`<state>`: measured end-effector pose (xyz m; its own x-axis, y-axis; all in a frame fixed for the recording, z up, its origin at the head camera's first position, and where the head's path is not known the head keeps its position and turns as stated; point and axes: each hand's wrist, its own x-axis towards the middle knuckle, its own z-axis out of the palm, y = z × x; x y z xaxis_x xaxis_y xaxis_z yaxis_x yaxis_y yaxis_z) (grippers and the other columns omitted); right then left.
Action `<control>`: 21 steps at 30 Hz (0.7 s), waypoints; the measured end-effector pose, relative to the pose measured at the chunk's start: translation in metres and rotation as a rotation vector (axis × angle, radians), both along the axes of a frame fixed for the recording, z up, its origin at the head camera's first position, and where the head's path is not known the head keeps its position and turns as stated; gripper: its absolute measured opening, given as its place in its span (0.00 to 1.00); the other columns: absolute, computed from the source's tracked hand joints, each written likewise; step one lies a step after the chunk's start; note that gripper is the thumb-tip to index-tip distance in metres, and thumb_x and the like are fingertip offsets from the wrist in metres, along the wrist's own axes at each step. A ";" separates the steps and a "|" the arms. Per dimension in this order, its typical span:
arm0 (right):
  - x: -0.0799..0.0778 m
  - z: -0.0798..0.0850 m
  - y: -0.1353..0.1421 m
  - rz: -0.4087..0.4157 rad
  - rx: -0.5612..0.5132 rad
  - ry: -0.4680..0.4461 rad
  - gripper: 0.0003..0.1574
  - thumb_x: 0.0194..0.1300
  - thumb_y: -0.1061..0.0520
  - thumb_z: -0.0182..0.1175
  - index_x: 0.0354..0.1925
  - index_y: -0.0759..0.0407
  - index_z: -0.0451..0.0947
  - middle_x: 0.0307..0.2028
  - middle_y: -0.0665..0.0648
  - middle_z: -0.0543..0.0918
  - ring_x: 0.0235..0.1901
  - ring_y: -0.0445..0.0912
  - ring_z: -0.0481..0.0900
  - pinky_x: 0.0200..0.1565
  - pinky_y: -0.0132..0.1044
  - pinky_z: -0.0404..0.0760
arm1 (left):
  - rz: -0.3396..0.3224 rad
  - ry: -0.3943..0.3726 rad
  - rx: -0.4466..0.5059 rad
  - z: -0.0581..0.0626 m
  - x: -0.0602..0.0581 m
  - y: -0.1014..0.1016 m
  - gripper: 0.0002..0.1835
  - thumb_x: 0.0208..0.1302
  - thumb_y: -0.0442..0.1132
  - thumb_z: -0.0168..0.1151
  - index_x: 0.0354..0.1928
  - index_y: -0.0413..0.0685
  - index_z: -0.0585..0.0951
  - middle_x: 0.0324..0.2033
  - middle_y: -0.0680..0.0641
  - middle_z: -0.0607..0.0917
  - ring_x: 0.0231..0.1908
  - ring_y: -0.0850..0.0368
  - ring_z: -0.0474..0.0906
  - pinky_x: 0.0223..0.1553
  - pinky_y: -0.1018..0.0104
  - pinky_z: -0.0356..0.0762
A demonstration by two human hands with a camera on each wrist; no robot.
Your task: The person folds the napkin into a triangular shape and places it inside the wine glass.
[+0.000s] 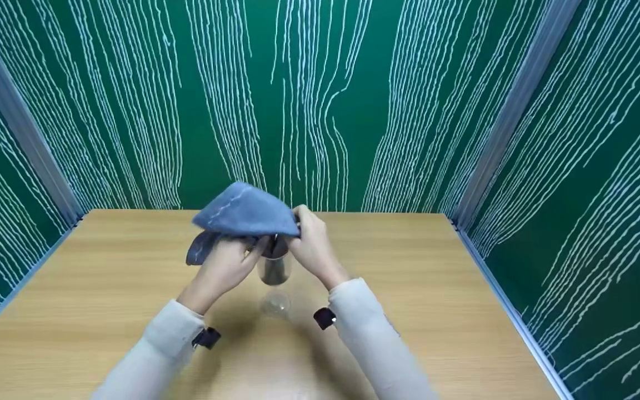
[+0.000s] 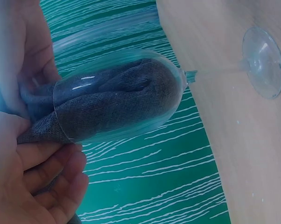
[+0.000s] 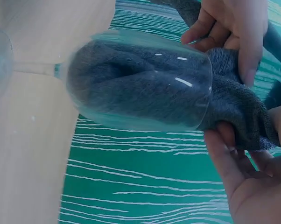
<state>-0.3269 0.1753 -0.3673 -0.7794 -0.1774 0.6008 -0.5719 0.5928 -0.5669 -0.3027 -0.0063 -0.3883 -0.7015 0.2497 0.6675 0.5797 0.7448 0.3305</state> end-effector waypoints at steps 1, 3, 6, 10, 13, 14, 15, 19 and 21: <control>0.000 -0.002 0.003 -0.009 -0.035 -0.031 0.06 0.59 0.62 0.56 0.37 0.57 0.72 0.30 0.53 0.77 0.30 0.44 0.74 0.31 0.38 0.74 | 0.004 -0.019 0.000 0.000 0.000 -0.001 0.23 0.67 0.53 0.46 0.15 0.53 0.71 0.15 0.53 0.74 0.26 0.51 0.78 0.31 0.53 0.73; 0.001 -0.007 0.008 -0.015 -0.116 -0.100 0.07 0.61 0.58 0.56 0.39 0.57 0.72 0.30 0.54 0.77 0.29 0.45 0.75 0.32 0.40 0.75 | 0.011 -0.063 0.009 0.000 0.001 -0.002 0.25 0.67 0.54 0.46 0.12 0.55 0.68 0.12 0.55 0.69 0.23 0.54 0.76 0.29 0.55 0.72; 0.000 -0.017 0.014 0.006 -0.261 -0.236 0.12 0.63 0.51 0.56 0.40 0.58 0.73 0.29 0.56 0.77 0.27 0.47 0.76 0.32 0.44 0.76 | 0.022 -0.120 0.027 -0.001 0.003 -0.004 0.25 0.67 0.54 0.45 0.11 0.55 0.68 0.11 0.56 0.66 0.20 0.56 0.71 0.26 0.59 0.70; -0.002 -0.031 0.021 0.038 -0.417 -0.384 0.16 0.64 0.50 0.55 0.39 0.62 0.73 0.25 0.58 0.76 0.25 0.52 0.75 0.32 0.48 0.76 | 0.052 -0.158 0.034 -0.004 0.006 -0.006 0.25 0.68 0.51 0.43 0.11 0.54 0.67 0.10 0.56 0.63 0.16 0.59 0.65 0.19 0.65 0.64; -0.002 -0.038 0.025 0.023 -0.470 -0.466 0.20 0.63 0.47 0.55 0.38 0.64 0.73 0.24 0.58 0.76 0.25 0.52 0.75 0.34 0.47 0.76 | 0.084 -0.156 0.014 -0.006 0.008 -0.007 0.25 0.68 0.50 0.42 0.11 0.54 0.66 0.10 0.56 0.62 0.14 0.60 0.63 0.16 0.67 0.61; -0.001 -0.040 0.026 0.016 -0.481 -0.488 0.21 0.63 0.45 0.55 0.38 0.63 0.74 0.23 0.59 0.76 0.25 0.51 0.75 0.35 0.48 0.76 | 0.092 -0.150 0.008 -0.007 0.009 -0.007 0.25 0.68 0.50 0.41 0.11 0.54 0.66 0.10 0.56 0.61 0.14 0.60 0.63 0.16 0.67 0.60; -0.001 -0.043 0.027 0.011 -0.495 -0.511 0.22 0.62 0.43 0.56 0.37 0.63 0.74 0.24 0.59 0.76 0.25 0.51 0.75 0.35 0.47 0.75 | 0.099 -0.142 0.000 -0.008 0.009 -0.008 0.25 0.68 0.50 0.41 0.11 0.54 0.66 0.10 0.56 0.61 0.13 0.59 0.63 0.15 0.67 0.60; 0.003 -0.050 0.030 -0.013 -0.555 -0.595 0.27 0.58 0.38 0.58 0.32 0.62 0.77 0.24 0.60 0.78 0.25 0.50 0.74 0.35 0.44 0.75 | 0.145 -0.095 -0.042 -0.013 0.011 -0.010 0.25 0.67 0.50 0.41 0.10 0.55 0.67 0.10 0.54 0.67 0.14 0.56 0.68 0.16 0.63 0.64; 0.005 -0.054 0.031 -0.021 -0.580 -0.636 0.29 0.57 0.35 0.58 0.31 0.62 0.78 0.25 0.60 0.78 0.25 0.49 0.74 0.34 0.42 0.75 | 0.190 -0.076 -0.080 -0.017 0.012 -0.012 0.25 0.66 0.50 0.41 0.11 0.55 0.69 0.13 0.51 0.74 0.18 0.52 0.73 0.21 0.58 0.68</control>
